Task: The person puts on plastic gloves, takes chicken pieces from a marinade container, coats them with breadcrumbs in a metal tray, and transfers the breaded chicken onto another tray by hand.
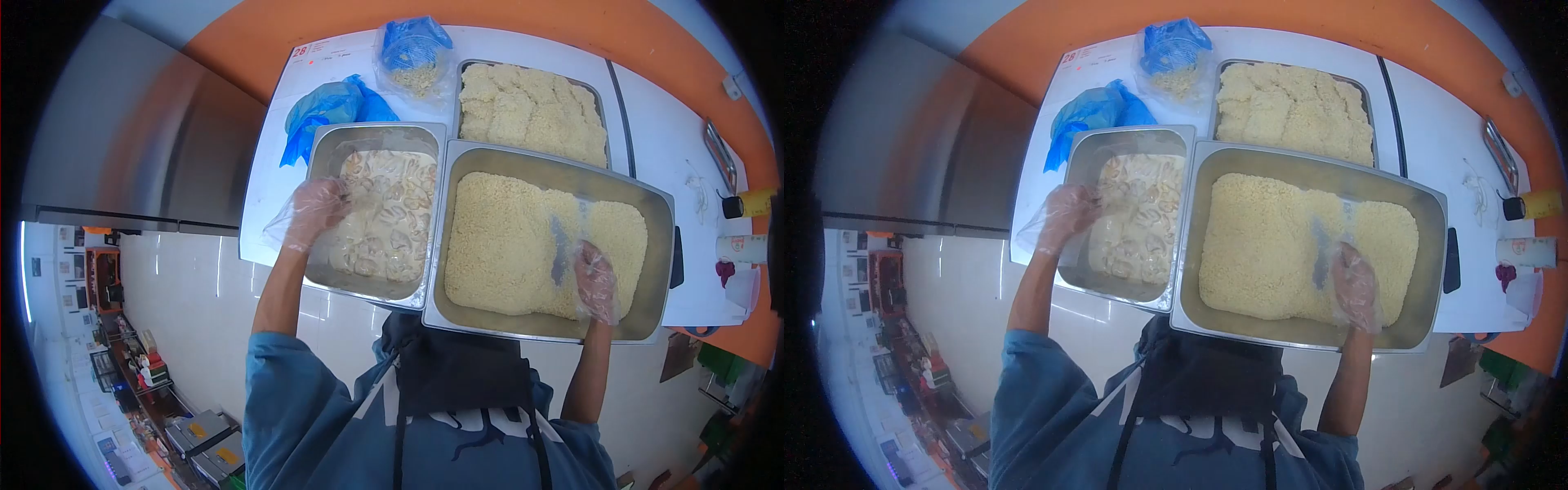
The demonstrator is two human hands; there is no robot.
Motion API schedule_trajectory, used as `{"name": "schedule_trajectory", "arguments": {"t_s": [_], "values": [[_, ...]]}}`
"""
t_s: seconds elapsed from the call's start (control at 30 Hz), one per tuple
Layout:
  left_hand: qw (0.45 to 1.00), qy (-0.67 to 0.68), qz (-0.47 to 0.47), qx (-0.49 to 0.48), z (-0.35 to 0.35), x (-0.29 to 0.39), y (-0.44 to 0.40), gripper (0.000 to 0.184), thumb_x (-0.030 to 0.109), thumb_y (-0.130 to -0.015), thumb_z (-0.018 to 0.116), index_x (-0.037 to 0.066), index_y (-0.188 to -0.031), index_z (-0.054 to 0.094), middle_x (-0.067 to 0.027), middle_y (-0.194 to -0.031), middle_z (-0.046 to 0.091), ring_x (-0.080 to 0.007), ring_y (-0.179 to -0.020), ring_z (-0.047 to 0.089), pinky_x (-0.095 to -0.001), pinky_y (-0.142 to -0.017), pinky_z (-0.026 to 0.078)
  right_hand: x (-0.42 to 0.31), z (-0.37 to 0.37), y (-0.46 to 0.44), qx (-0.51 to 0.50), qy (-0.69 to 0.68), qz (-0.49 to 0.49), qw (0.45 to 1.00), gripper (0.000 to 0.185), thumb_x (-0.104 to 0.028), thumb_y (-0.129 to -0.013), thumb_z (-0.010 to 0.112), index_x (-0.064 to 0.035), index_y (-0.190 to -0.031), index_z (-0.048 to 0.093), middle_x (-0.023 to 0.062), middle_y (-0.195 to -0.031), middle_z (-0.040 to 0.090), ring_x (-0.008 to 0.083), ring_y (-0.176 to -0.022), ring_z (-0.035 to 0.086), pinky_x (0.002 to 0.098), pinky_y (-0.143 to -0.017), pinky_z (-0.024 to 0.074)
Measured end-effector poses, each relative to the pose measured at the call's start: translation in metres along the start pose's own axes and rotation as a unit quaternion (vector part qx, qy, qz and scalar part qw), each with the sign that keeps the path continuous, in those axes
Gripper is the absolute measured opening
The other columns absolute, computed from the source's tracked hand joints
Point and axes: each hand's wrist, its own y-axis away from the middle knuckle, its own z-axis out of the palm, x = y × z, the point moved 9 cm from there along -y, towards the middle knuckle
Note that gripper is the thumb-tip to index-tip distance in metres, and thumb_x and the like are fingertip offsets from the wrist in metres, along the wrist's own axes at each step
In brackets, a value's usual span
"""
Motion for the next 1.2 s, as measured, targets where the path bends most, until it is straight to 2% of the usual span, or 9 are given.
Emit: {"name": "schedule_trajectory", "arguments": {"t_s": [0.17,0.23,0.3,0.4,0.5,0.63,0.8,0.97,1.2], "values": [[0.996,0.063,-0.047,-0.049,-0.027,0.005,-0.005,0.03,0.037,-0.074,0.073,0.014,-0.093,0.075,-0.0135,-0.088,0.072,-0.0324,-0.086,0.068,-0.0436,-0.077,0.053,0.001,0.003,0.0,-0.003,-0.027,-0.003,1.0,0.032,0.002,-0.09,0.06,0.0004,-0.122,0.062,0.0067,-0.101,0.065,0.0162,-0.092,0.06,0.0279,-0.083,0.0472],[0.992,0.096,-0.06,-0.054,-0.03,0.011,-0.004,0.03,0.037,-0.074,0.073,0.014,-0.093,0.075,-0.0148,-0.089,0.072,-0.0333,-0.087,0.068,-0.0437,-0.077,0.053,0.022,0.009,0.0,0.0,-0.21,0.038,0.977,0.032,0.003,-0.09,0.06,0.0002,-0.122,0.062,0.0063,-0.102,0.065,0.016,-0.092,0.06,0.0277,-0.083,0.0469],[0.989,0.125,-0.063,-0.045,-0.022,0.017,-0.003,0.03,0.037,-0.073,0.073,0.013,-0.092,0.074,-0.015,-0.088,0.071,-0.0341,-0.084,0.068,-0.0435,-0.074,0.054,0.026,0.012,0.0,-0.006,-0.228,0.047,0.973,0.032,0.003,-0.09,0.06,0.0001,-0.122,0.062,0.0059,-0.102,0.065,0.0158,-0.091,0.06,0.0277,-0.083,0.0466],[0.989,0.113,-0.067,-0.073,-0.026,0.027,-0.003,0.029,0.035,-0.073,0.072,0.013,-0.092,0.075,-0.0161,-0.088,0.071,-0.0355,-0.084,0.068,-0.044,-0.075,0.054,0.009,0.006,-0.001,-0.013,-0.074,0.017,0.997,0.033,0.002,-0.09,0.061,0.0,-0.123,0.062,0.005,-0.1,0.064,0.0154,-0.09,0.059,0.0277,-0.082,0.0464],[0.986,0.128,-0.065,-0.084,-0.034,0.037,-0.001,0.028,0.034,-0.074,0.072,0.013,-0.092,0.075,-0.0168,-0.088,0.071,-0.0356,-0.085,0.068,-0.0445,-0.078,0.054,0.003,0.003,0.002,-0.003,-0.073,-0.002,0.997,0.032,0.001,-0.091,0.06,-0.0003,-0.123,0.062,0.0046,-0.098,0.064,0.015,-0.089,0.058,0.0278,-0.081,0.0464],[0.979,0.136,-0.007,-0.154,0.013,0.051,0.01,0.035,0.037,-0.077,0.072,0.012,-0.102,0.075,-0.0153,-0.101,0.072,-0.0341,-0.095,0.068,-0.0418,-0.085,0.053,0.017,0.009,-0.001,-0.005,-0.162,0.018,0.987,0.032,0.0,-0.091,0.06,-0.0012,-0.122,0.062,0.005,-0.097,0.064,0.0149,-0.087,0.058,0.0282,-0.081,0.0467],[0.966,0.148,0.071,-0.202,0.037,0.075,0.05,0.034,0.033,-0.079,0.071,0.011,-0.104,0.074,-0.0165,-0.103,0.071,-0.0352,-0.096,0.067,-0.0425,-0.086,0.053,0.007,0.003,0.001,-0.005,-0.042,-0.002,0.999,0.032,0.0,-0.09,0.06,-0.0022,-0.122,0.063,0.006,-0.095,0.064,0.0156,-0.086,0.059,0.0289,-0.08,0.0473],[0.972,0.128,0.034,-0.192,0.025,0.071,0.06,0.033,0.03,-0.077,0.073,0.01,-0.103,0.072,-0.0147,-0.1,0.071,-0.034,-0.093,0.067,-0.0435,-0.083,0.054,0.0,0.002,0.001,-0.009,0.006,-0.007,1.0,0.031,0.0,-0.09,0.06,-0.0019,-0.121,0.062,0.0074,-0.095,0.066,0.0166,-0.087,0.061,0.0301,-0.079,0.0484],[0.987,0.109,0.038,-0.116,0.003,0.055,0.051,0.032,0.03,-0.075,0.075,0.01,-0.101,0.072,-0.0114,-0.098,0.072,-0.0326,-0.09,0.068,-0.0433,-0.081,0.054,0.003,0.005,0.001,0.011,-0.062,-0.039,0.997,0.029,-0.004,-0.091,0.062,-0.0015,-0.121,0.063,0.0096,-0.097,0.067,0.0186,-0.088,0.063,0.0309,-0.081,0.0494]]}}
